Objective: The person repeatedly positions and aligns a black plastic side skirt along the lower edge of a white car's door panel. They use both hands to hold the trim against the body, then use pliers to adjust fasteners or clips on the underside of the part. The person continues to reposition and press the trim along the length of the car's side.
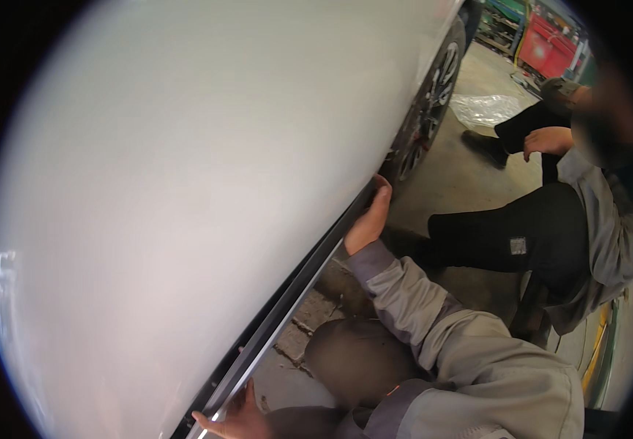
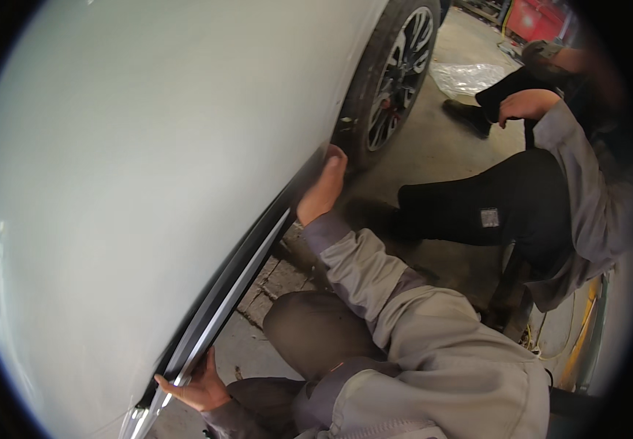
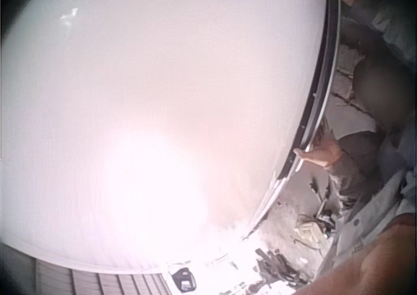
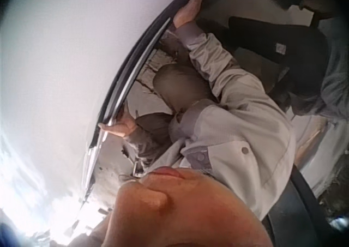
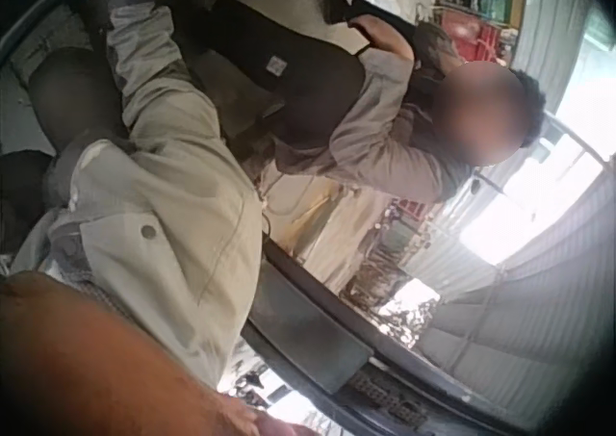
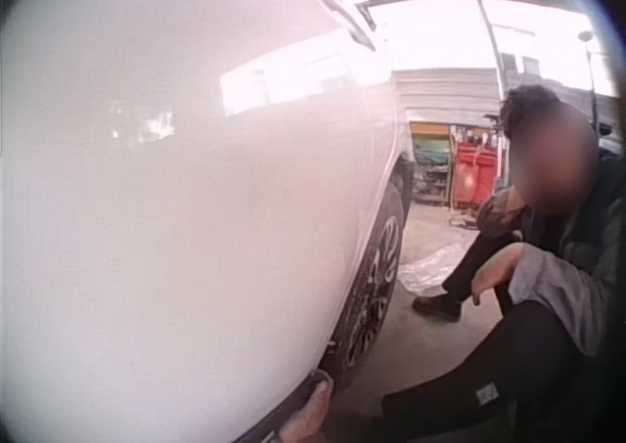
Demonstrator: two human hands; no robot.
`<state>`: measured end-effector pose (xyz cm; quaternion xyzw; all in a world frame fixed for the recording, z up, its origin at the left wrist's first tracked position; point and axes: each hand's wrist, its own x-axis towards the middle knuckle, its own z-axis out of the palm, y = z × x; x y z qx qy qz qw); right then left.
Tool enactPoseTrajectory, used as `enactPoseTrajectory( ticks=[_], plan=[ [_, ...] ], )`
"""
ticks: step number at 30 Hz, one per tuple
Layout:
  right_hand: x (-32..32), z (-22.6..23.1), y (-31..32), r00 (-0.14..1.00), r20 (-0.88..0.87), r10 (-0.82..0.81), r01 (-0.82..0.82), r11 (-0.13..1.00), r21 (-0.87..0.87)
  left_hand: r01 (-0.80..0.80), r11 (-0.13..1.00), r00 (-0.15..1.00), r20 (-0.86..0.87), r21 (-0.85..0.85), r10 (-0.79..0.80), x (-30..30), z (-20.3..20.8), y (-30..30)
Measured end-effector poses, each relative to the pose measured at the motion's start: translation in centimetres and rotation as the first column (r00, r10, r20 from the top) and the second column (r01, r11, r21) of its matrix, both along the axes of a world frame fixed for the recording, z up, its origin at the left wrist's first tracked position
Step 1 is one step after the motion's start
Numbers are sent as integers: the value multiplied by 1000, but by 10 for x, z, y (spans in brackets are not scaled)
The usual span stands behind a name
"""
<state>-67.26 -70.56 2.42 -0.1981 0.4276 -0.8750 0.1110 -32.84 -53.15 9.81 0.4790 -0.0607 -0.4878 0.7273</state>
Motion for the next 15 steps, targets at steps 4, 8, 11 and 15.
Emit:
enactPoseTrajectory(
  ticks=[4,8,11,15],
  plan=[
    [19,-15,20,993,-70,-92,113,903,414,-49,998,991,-129,-43,43,0,-4,2],
    [86,-14,89,900,125,418,-358,543,760,-10,996,995,-95,-85,2,5,-5,4],
    [107,5,112,618,-218,756,-143,381,914,60,993,995,-67,-104,-68,10,-3,2],
    [111,32,104,569,-147,809,-110,252,961,73,995,994,-74,-71,-78,13,-3,-4]
  ],
)
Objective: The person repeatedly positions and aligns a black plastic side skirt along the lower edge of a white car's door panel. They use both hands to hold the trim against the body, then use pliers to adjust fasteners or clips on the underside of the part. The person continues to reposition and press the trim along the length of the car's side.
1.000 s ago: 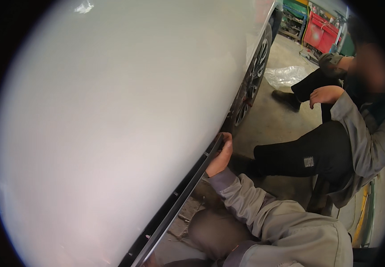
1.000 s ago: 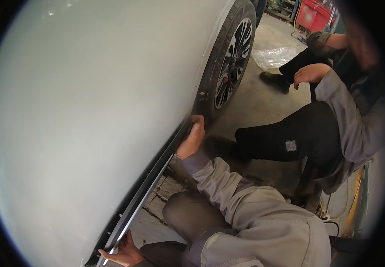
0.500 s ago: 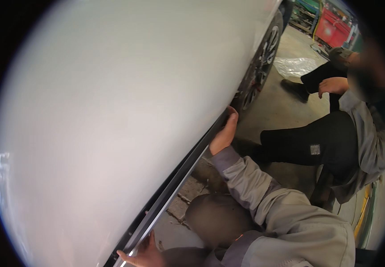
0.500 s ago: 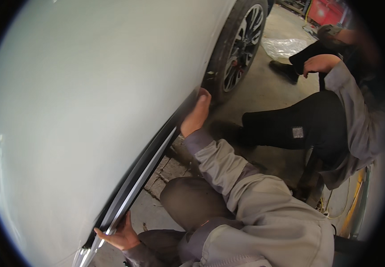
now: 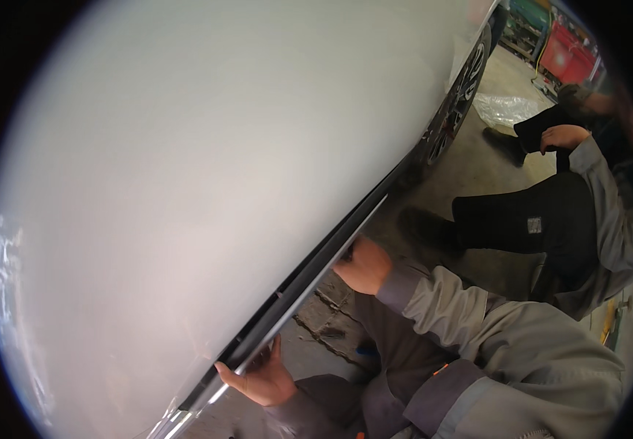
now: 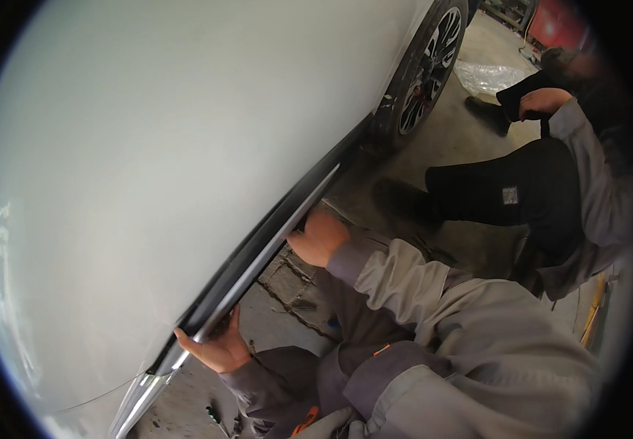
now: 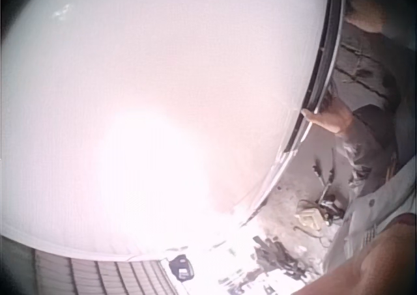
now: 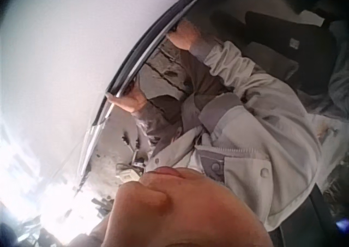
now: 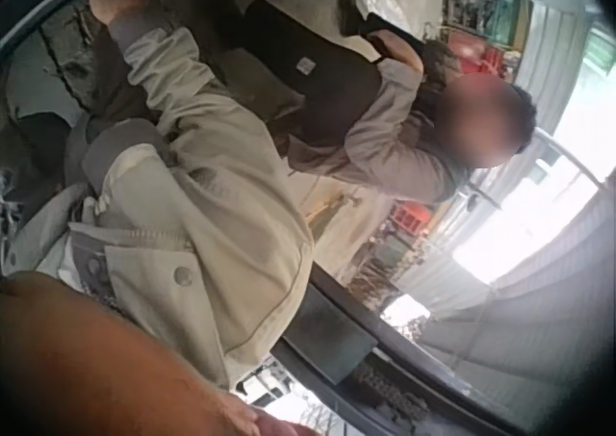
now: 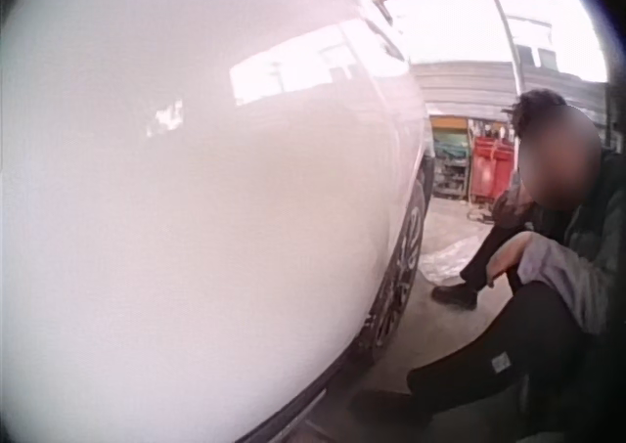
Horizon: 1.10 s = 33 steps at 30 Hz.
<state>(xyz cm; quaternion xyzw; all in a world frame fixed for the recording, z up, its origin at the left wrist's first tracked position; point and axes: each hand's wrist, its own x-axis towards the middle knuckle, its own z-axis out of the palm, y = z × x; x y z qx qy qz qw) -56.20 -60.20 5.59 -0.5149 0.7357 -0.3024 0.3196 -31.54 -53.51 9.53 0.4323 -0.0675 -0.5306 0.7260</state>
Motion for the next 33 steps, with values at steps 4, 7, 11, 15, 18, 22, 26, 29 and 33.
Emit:
enactPoseTrajectory(
  ticks=[4,7,11,15,18,22,26,29,33],
  plan=[
    [3,17,-2,1000,-17,8,-10,994,-111,-36,999,999,21,20,35,-2,1,-2],
    [-6,16,-2,989,-26,148,-149,988,-33,-25,999,999,29,21,24,-3,2,0],
    [5,-8,-9,917,-25,398,-398,913,-83,-6,1000,999,49,29,4,-3,4,3],
    [8,-23,-12,918,-51,394,-390,870,-300,113,983,989,-109,142,-98,-4,5,4],
    [18,-21,-8,929,130,345,-288,899,-331,212,970,971,-143,121,-194,-14,4,-1],
    [32,-14,-1,825,540,165,-161,985,-55,128,989,983,-140,77,-117,-25,10,-5],
    [35,-12,-1,710,699,82,-137,990,23,65,997,990,-129,49,-58,-31,14,-9],
    [36,-15,-1,702,706,90,-105,994,-22,160,987,979,-131,21,-156,-26,13,-8],
    [38,-18,1,737,642,212,-115,975,-189,318,923,942,-182,217,-282,0,12,7]
  ],
)
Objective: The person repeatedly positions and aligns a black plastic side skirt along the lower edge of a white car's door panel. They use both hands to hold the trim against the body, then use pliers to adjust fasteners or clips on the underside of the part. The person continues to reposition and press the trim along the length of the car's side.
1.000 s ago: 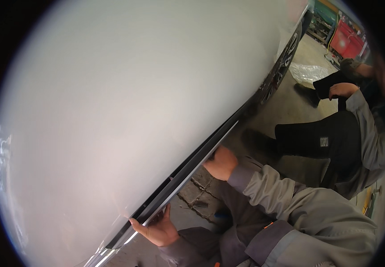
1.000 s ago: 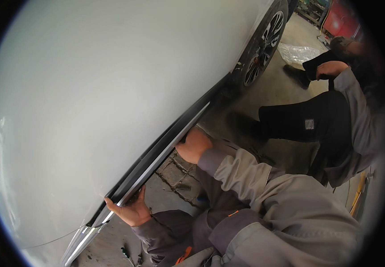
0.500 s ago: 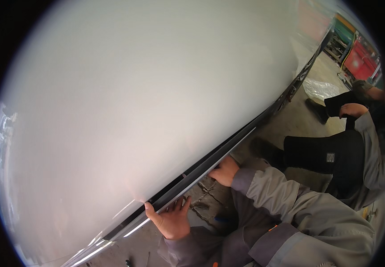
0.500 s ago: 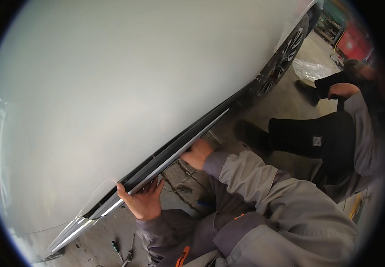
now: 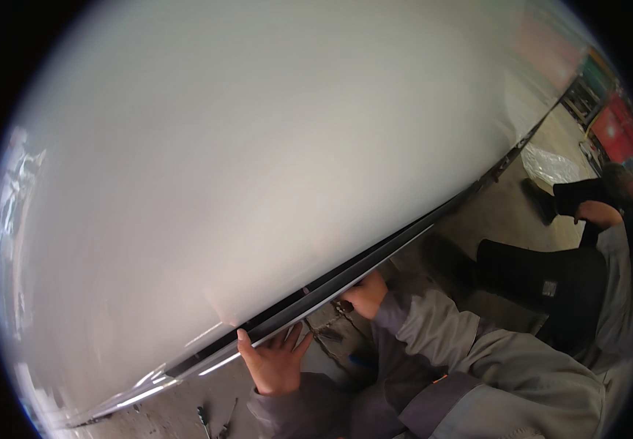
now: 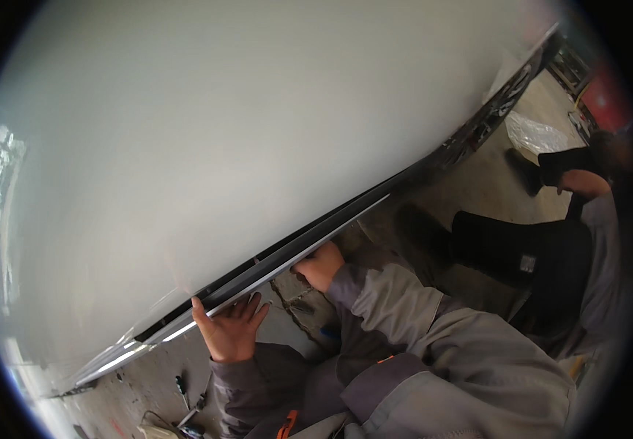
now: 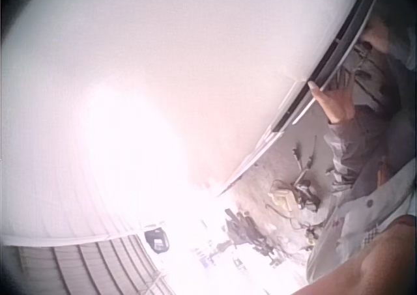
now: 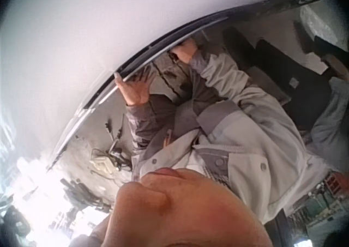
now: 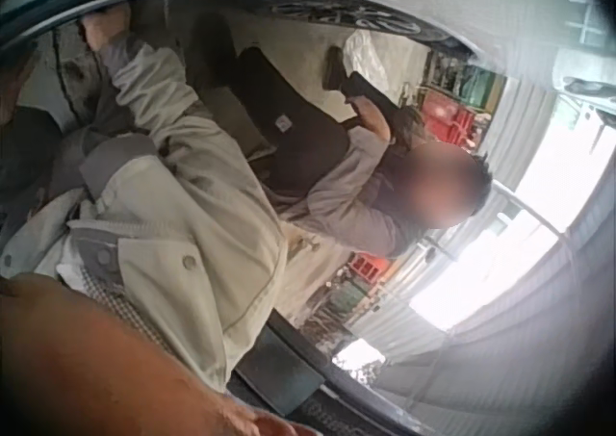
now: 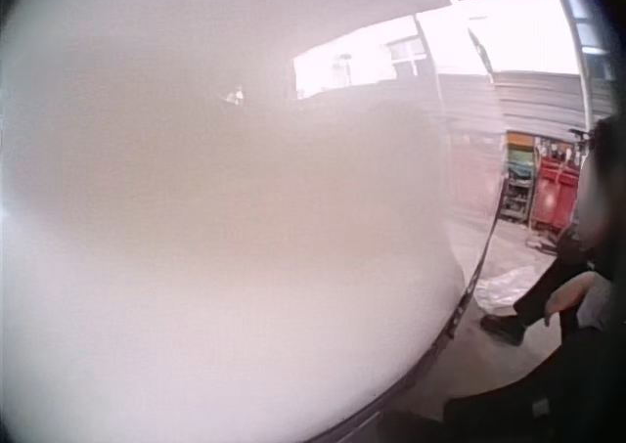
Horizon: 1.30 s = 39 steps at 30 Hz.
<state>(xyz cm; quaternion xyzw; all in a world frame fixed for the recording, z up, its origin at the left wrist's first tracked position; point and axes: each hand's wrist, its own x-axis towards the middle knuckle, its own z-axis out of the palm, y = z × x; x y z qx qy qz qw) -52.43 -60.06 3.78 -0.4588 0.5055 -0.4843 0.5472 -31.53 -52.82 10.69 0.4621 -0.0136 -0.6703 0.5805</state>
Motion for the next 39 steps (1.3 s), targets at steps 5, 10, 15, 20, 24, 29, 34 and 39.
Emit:
enactPoseTrajectory(
  ticks=[5,10,15,20,24,29,34,39],
  plan=[
    [-4,-1,-2,997,36,64,-68,991,119,92,945,909,361,315,-209,56,10,18],
    [-1,4,0,983,160,94,-121,979,167,113,929,913,331,354,-237,73,9,18],
    [8,12,4,974,183,131,-171,959,224,53,961,932,333,272,-146,61,7,15],
    [10,19,5,955,262,142,-181,974,134,-44,983,960,280,178,-8,52,11,12],
    [14,22,11,920,381,86,-132,987,96,-61,982,957,291,176,7,54,9,11],
    [20,21,14,914,396,84,-133,986,96,125,966,864,454,227,-219,60,18,21],
    [26,27,16,897,438,56,-157,967,198,432,901,-469,841,-48,269,29,44,25],
    [39,33,16,856,507,106,-292,907,303,524,851,-581,744,31,331,1,48,-9]
  ],
)
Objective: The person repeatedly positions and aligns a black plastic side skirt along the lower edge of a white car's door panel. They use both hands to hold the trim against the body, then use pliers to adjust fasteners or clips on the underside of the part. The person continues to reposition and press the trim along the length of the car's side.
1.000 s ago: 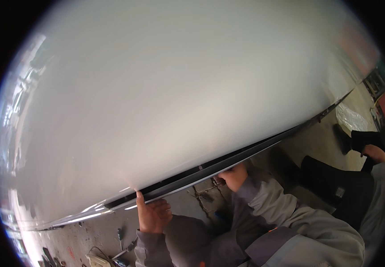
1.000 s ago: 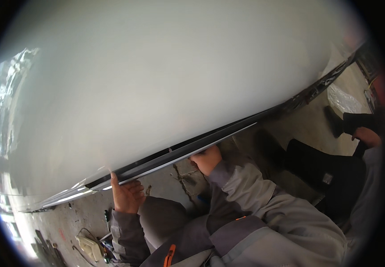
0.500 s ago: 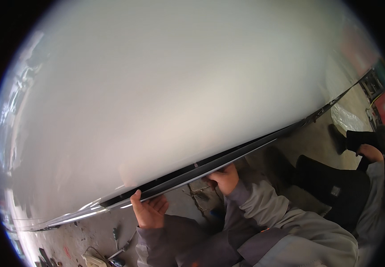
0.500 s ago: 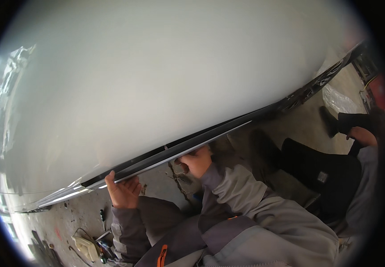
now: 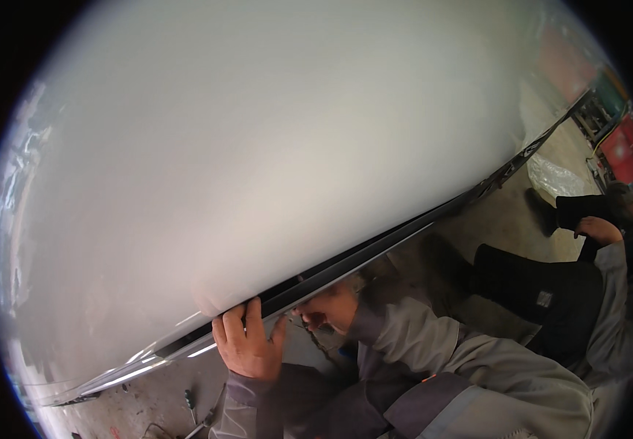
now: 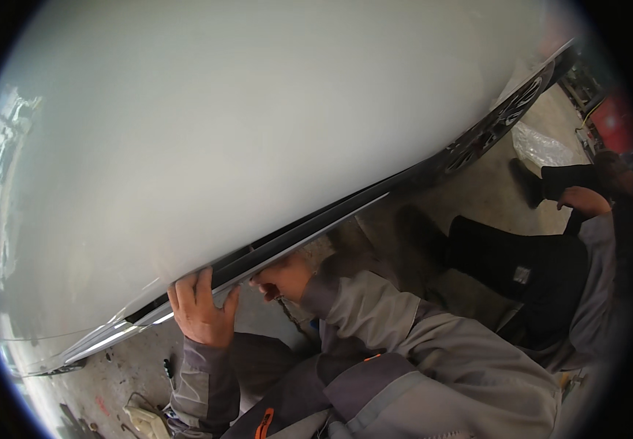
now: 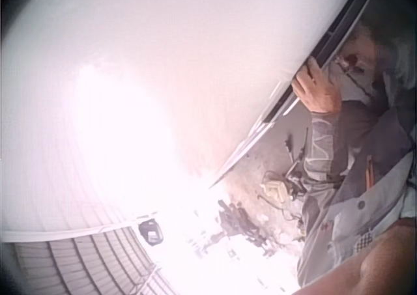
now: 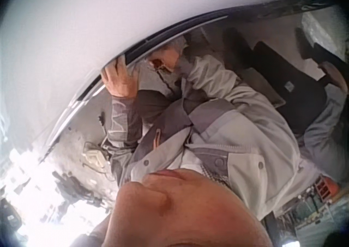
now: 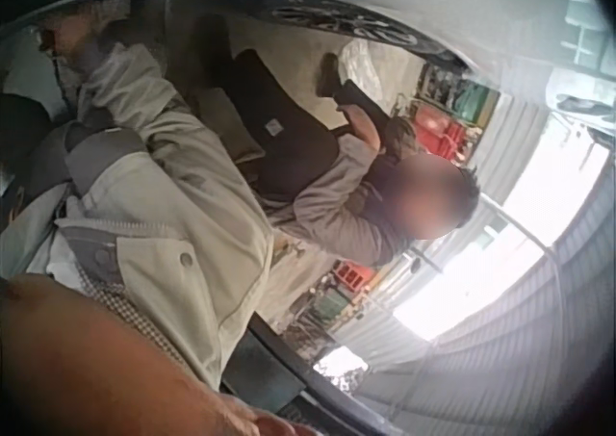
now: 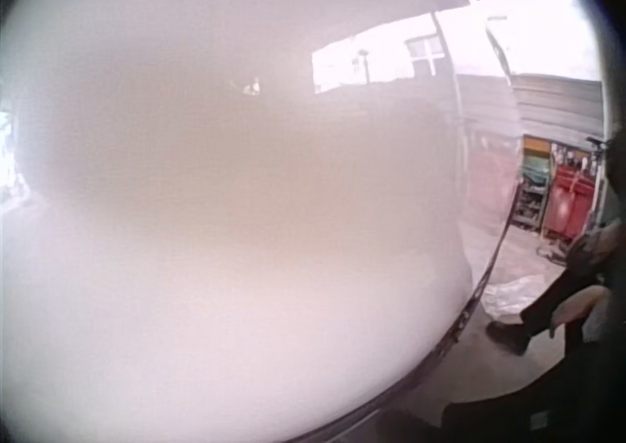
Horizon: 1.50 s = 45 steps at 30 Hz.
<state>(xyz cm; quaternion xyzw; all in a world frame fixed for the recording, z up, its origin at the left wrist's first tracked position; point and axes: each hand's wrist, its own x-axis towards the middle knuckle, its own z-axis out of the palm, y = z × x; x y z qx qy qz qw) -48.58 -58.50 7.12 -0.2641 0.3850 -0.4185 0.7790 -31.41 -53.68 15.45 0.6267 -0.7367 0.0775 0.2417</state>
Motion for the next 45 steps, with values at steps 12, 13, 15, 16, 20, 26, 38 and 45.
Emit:
enactPoseTrajectory(
  ticks=[12,13,15,16,20,26,38,45],
  plan=[
    [24,-10,6,963,209,-172,191,979,-70,-12,987,997,-75,-158,0,-5,-7,-9],
    [25,-10,6,960,214,-180,197,979,-60,-16,987,998,-66,-163,5,-5,-7,-9],
    [25,-9,6,960,209,-185,200,978,-52,-39,990,997,-68,-135,30,-4,-9,-7],
    [25,-8,6,963,200,-180,195,979,-59,-35,984,999,-41,-176,28,-4,-13,-5],
    [20,-6,6,981,160,-113,120,992,-36,-122,808,991,-110,-576,72,-4,-41,7],
    [23,-7,8,982,85,-170,176,982,-72,-287,853,363,-774,437,518,39,-88,55],
    [23,-12,6,980,78,-182,191,973,-131,-323,898,-570,-819,299,68,71,-61,16],
    [29,-21,7,967,119,-223,245,943,-224,-216,924,-555,-819,314,148,96,-65,27]
  ],
)
